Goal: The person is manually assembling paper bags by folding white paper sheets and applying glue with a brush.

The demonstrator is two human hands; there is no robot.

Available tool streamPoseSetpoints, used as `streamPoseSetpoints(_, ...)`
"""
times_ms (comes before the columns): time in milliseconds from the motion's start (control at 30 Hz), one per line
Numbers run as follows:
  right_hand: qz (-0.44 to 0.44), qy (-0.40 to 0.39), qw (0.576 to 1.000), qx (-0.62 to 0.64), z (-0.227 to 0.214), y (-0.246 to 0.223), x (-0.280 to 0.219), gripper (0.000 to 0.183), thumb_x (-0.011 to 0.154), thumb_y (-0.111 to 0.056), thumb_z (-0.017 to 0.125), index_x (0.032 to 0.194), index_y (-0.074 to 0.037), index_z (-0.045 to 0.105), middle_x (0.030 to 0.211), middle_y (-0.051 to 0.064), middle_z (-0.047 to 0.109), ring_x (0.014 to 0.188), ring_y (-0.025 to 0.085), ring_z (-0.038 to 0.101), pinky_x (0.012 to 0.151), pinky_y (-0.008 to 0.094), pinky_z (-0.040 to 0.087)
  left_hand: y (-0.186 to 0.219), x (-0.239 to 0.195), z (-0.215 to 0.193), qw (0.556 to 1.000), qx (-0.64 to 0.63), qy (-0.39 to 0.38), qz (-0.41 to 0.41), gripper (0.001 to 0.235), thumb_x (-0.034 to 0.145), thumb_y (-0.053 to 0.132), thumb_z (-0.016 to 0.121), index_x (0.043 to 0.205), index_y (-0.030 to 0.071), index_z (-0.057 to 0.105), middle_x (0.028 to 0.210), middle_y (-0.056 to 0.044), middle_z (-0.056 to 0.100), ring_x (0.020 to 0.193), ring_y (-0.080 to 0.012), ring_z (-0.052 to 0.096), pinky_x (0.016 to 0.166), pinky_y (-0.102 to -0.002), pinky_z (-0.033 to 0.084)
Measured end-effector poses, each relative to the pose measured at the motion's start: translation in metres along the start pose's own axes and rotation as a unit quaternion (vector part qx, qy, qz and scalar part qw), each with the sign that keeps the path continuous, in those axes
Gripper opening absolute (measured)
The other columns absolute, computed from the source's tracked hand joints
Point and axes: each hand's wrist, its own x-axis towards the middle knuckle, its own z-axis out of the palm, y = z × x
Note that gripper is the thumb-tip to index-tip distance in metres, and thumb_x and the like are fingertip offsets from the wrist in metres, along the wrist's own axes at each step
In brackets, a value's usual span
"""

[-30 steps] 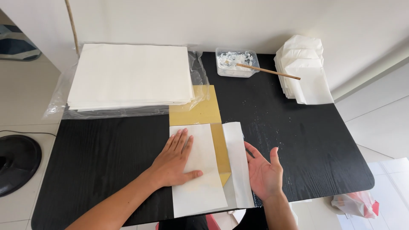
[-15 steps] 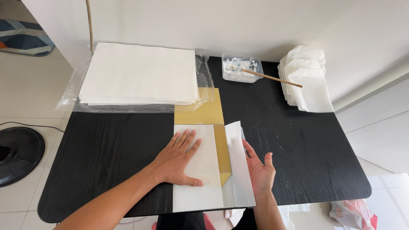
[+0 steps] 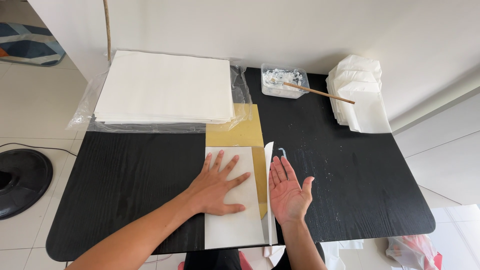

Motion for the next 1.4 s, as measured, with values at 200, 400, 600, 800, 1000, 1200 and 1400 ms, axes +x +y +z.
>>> streamPoseSetpoints(200,-0.011,0.011,1.000,0.002,0.001,0.003,0.001,0.089,0.096,-0.066,0.018,0.152,-0.001,0.043,0.162,0.021,0.045,0.154,0.034,0.039,0.127,0.043,0.029,0.011,0.008,0.004,1.000,0.014,0.018,-0.012,0.129,0.067,0.091,0.046,0.165,0.023,0.000,0.173,-0.011,-0.014,0.156,-0.0418,-0.021,0.117,-0.069,-0.017)
streamPoseSetpoints(400,-0.014,0.007,1.000,0.002,-0.003,0.004,0.006,0.088,0.097,-0.066,0.018,0.151,-0.002,0.044,0.163,0.020,0.044,0.155,0.033,0.037,0.127,0.044,0.027,0.004,0.015,0.021,0.997,0.013,0.072,0.014,0.140,0.059,0.098,0.045,0.164,0.018,0.001,0.172,-0.015,-0.011,0.154,-0.0444,-0.019,0.114,-0.071,-0.019)
streamPoseSetpoints(600,-0.035,-0.033,0.998,-0.029,-0.015,0.011,0.012,0.088,0.098,-0.064,0.019,0.152,0.001,0.042,0.165,0.022,0.040,0.157,0.034,0.032,0.128,0.044,0.024,0.005,0.022,0.028,0.996,0.007,0.089,-0.006,0.124,0.082,0.088,0.042,0.162,0.004,-0.003,0.172,-0.013,-0.007,0.156,-0.0391,-0.014,0.117,-0.068,-0.015)
streamPoseSetpoints(800,-0.039,-0.104,0.986,-0.124,-0.023,0.021,0.017,0.089,0.096,-0.065,0.024,0.155,0.000,0.037,0.168,0.019,0.034,0.158,0.032,0.027,0.127,0.042,0.022,0.011,0.004,-0.001,1.000,0.000,-0.022,-0.010,0.145,0.072,0.087,0.056,0.159,-0.004,-0.016,0.171,-0.021,-0.022,0.156,-0.0329,-0.027,0.118,-0.063,-0.022)
streamPoseSetpoints(1000,0.014,-0.139,0.986,-0.095,-0.012,0.031,0.018,0.085,0.099,-0.060,0.026,0.156,0.003,0.034,0.166,0.022,0.035,0.154,0.034,0.031,0.126,0.045,0.023,0.013,-0.001,-0.013,0.999,-0.007,-0.031,0.003,0.126,0.071,0.084,0.050,0.165,0.025,-0.012,0.170,-0.021,-0.026,0.155,-0.0390,-0.029,0.117,-0.065,-0.022)
streamPoseSetpoints(1200,0.054,-0.066,0.993,-0.077,0.000,0.023,0.007,0.076,0.100,-0.051,0.029,0.151,0.004,0.041,0.162,0.023,0.044,0.152,0.035,0.039,0.124,0.048,0.032,0.011,0.004,-0.012,0.998,-0.048,-0.025,-0.014,0.110,0.080,0.082,0.038,0.166,0.027,-0.003,0.171,-0.016,-0.021,0.157,-0.0334,-0.025,0.120,-0.060,-0.019)
streamPoseSetpoints(1400,0.082,-0.013,0.986,-0.143,-0.003,0.012,-0.024,0.060,0.104,-0.037,0.030,0.142,0.007,0.048,0.148,0.027,0.054,0.135,0.037,0.052,0.118,0.050,0.042,-0.004,0.028,0.012,0.997,-0.039,0.072,-0.007,0.073,0.098,0.066,0.017,0.160,0.030,0.032,0.171,-0.017,0.008,0.158,-0.0331,0.005,0.120,-0.062,0.003)
